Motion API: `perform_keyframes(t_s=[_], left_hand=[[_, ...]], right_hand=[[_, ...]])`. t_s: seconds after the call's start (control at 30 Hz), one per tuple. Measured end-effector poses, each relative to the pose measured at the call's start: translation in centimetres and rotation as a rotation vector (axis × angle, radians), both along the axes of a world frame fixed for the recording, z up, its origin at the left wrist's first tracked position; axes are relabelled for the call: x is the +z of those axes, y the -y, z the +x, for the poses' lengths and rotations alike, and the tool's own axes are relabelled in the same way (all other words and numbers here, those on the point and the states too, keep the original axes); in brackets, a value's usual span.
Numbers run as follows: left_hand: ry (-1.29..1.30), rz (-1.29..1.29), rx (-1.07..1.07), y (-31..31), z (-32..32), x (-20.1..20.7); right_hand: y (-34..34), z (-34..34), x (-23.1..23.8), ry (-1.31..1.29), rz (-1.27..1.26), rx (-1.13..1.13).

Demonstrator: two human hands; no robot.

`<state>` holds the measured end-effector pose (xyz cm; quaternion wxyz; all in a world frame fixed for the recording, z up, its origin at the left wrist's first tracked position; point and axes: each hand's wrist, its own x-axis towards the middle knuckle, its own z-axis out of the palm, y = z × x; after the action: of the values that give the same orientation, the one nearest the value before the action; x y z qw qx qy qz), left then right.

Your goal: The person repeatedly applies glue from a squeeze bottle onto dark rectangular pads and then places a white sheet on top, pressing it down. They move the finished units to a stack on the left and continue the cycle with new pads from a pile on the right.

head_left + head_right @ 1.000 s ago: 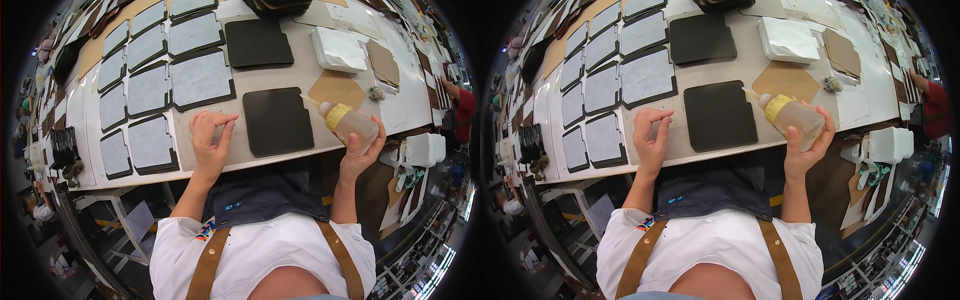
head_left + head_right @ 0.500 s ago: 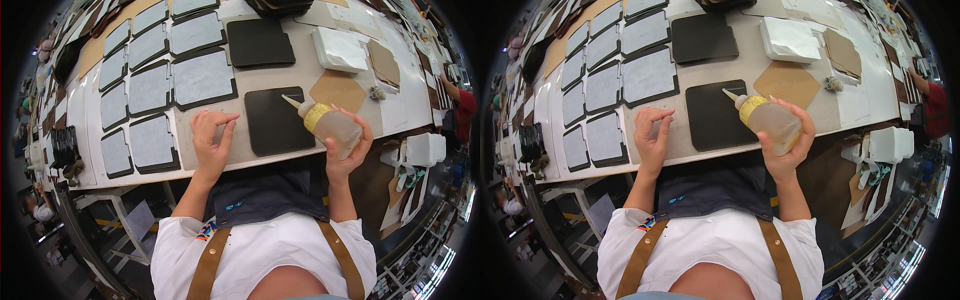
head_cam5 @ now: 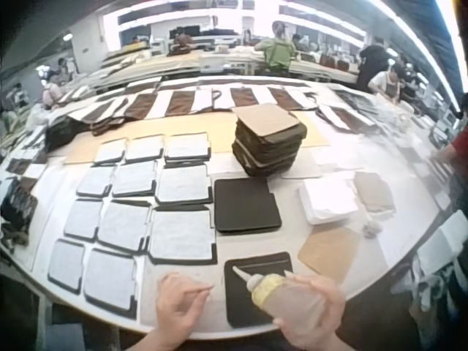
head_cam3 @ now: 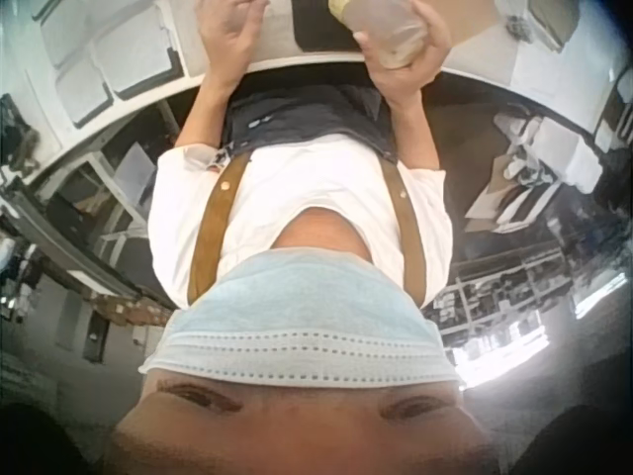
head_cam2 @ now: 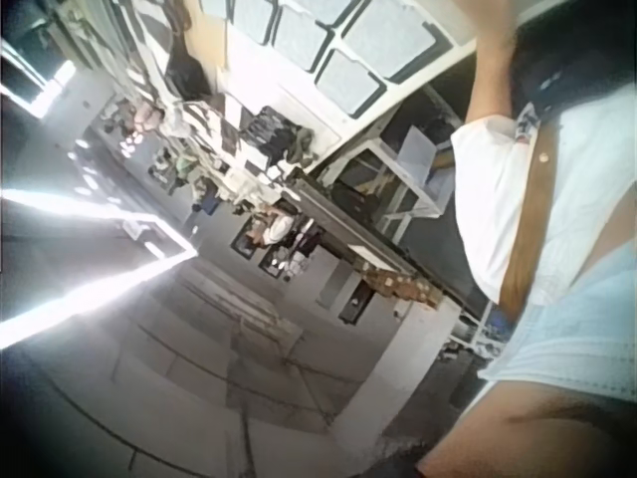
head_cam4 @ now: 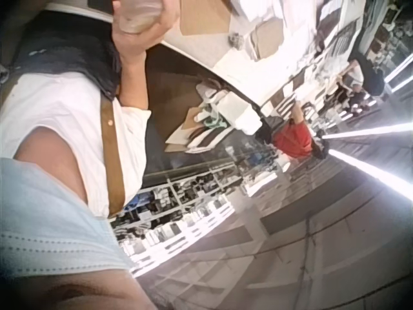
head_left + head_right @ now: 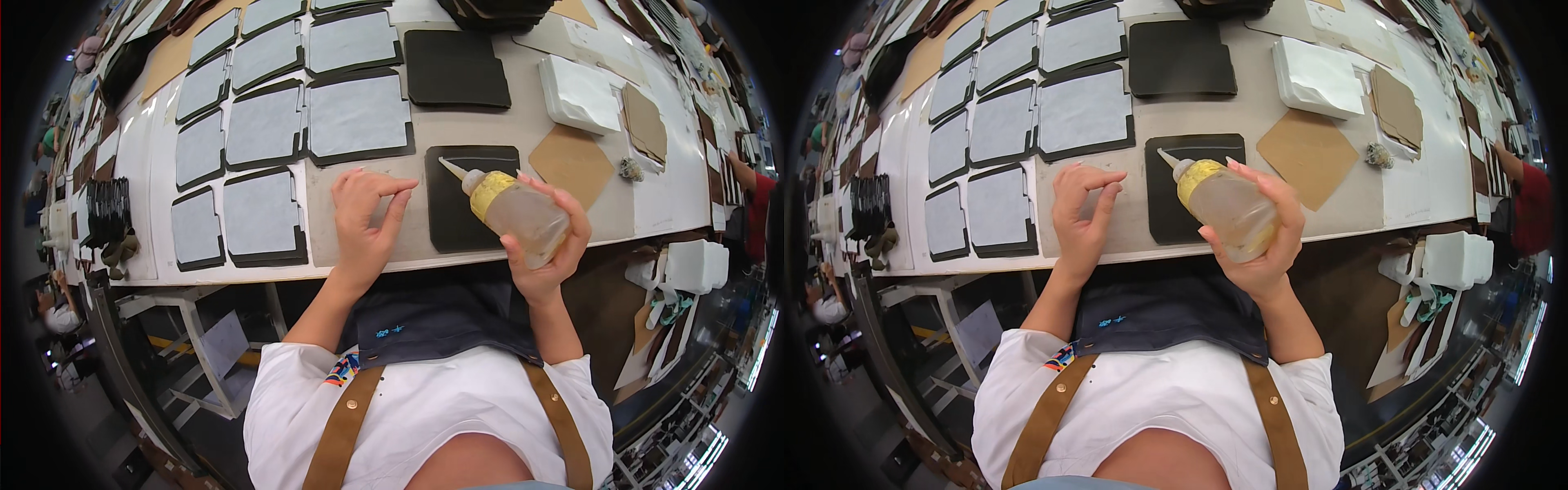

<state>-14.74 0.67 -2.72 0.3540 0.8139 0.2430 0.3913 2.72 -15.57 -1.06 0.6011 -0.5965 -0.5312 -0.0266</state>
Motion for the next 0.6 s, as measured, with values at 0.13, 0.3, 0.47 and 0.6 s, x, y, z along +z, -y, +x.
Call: perform_keyframes(t_s=[0.13,0.3,0.47,0.6], left_hand=[[-0.002,0.007,-0.003,0.0,-0.1,0.0],[0.037,-0.014,0.043,0.0,-0.2,0.0],[0.133,-0.134,0.108,0.2,-0.4,-0.6],[0.123,-0.118,0.073,0.0,-0.6,-0.7]], right_hand=[[-0.6,-0.1,0.1,-0.025,-0.025,0.042],[-1.0,0.8,1.4,-0.406,0.036,0.079],[-1.4,4.8,2.2,-0.530,-0.084,0.179],[-2.2,5.9,2.5,-0.549,-0.126,0.234]])
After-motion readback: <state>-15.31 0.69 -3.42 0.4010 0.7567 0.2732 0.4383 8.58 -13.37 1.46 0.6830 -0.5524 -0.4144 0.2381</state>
